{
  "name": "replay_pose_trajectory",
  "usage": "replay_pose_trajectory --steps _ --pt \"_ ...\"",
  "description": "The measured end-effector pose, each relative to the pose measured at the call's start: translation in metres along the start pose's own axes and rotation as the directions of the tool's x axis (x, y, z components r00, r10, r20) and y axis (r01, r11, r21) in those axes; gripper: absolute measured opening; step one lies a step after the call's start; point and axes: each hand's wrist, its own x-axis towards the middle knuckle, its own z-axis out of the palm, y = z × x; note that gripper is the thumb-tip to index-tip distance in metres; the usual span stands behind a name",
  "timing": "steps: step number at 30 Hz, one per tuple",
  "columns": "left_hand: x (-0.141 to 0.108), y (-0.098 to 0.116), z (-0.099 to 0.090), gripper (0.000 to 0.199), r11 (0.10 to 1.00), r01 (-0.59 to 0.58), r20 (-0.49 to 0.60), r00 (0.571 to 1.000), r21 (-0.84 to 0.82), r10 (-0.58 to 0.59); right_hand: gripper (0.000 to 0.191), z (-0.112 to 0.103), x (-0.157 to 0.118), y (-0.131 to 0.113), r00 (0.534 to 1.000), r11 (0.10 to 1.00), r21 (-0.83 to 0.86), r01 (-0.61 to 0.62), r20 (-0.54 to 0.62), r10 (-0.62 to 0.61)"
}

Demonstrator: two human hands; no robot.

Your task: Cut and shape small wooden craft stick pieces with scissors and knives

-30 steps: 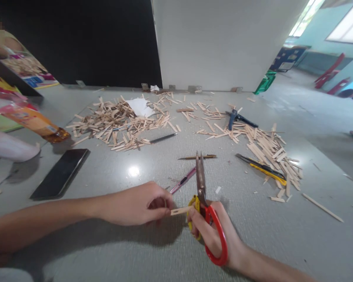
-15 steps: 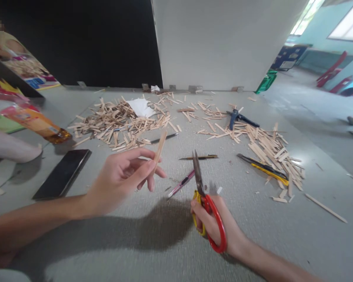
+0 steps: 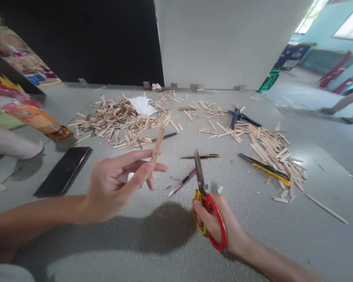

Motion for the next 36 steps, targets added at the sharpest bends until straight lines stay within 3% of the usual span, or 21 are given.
replay_pose_trajectory --steps 9,14,16,18,21,26,30,34,36 --pt "0.006 -0.006 0.000 0.020 0.999 -0.023 0.060 0.998 0.040 0.021 0.072 0.001 0.002 0.002 1.000 1.000 0.023 0.001 -0.013 -0.001" --pt "0.016 -0.022 -0.004 0.023 0.986 0.038 0.165 0.984 0.162 -0.065 0.072 -0.006 0.005 0.001 0.994 1.000 -0.001 -0.010 -0.107 0.010" --pt "0.021 -0.031 -0.006 0.025 0.951 0.040 0.293 0.947 0.305 -0.133 0.071 -0.010 0.008 -0.001 0.985 1.000 -0.020 0.021 -0.171 -0.024" --pt "0.026 -0.042 -0.009 0.027 0.874 -0.009 0.443 0.865 0.485 -0.237 0.070 -0.014 0.012 -0.001 0.977 0.999 0.007 0.046 -0.210 -0.043" --pt "0.031 -0.059 -0.010 0.028 0.748 -0.136 0.533 0.782 0.650 -0.321 0.066 -0.017 0.019 0.001 0.975 0.991 0.127 0.030 -0.220 -0.001" --pt "0.037 -0.073 -0.009 0.025 0.717 -0.157 0.494 0.820 0.679 -0.289 0.061 -0.020 0.025 0.004 0.977 0.978 0.207 -0.012 -0.206 0.055" --pt "0.044 -0.076 -0.013 0.044 0.675 -0.242 0.499 0.840 0.697 -0.214 0.056 -0.022 0.025 0.006 0.977 0.977 0.214 -0.026 -0.202 0.070" --pt "0.052 -0.087 -0.020 0.023 0.623 -0.247 0.425 0.893 0.742 -0.151 0.053 -0.024 0.026 0.007 0.978 0.978 0.209 -0.021 -0.197 0.064" --pt "0.054 -0.092 -0.022 0.032 0.593 -0.258 0.393 0.913 0.763 -0.109 0.053 -0.025 0.027 0.007 0.981 0.978 0.206 -0.018 -0.183 0.057"
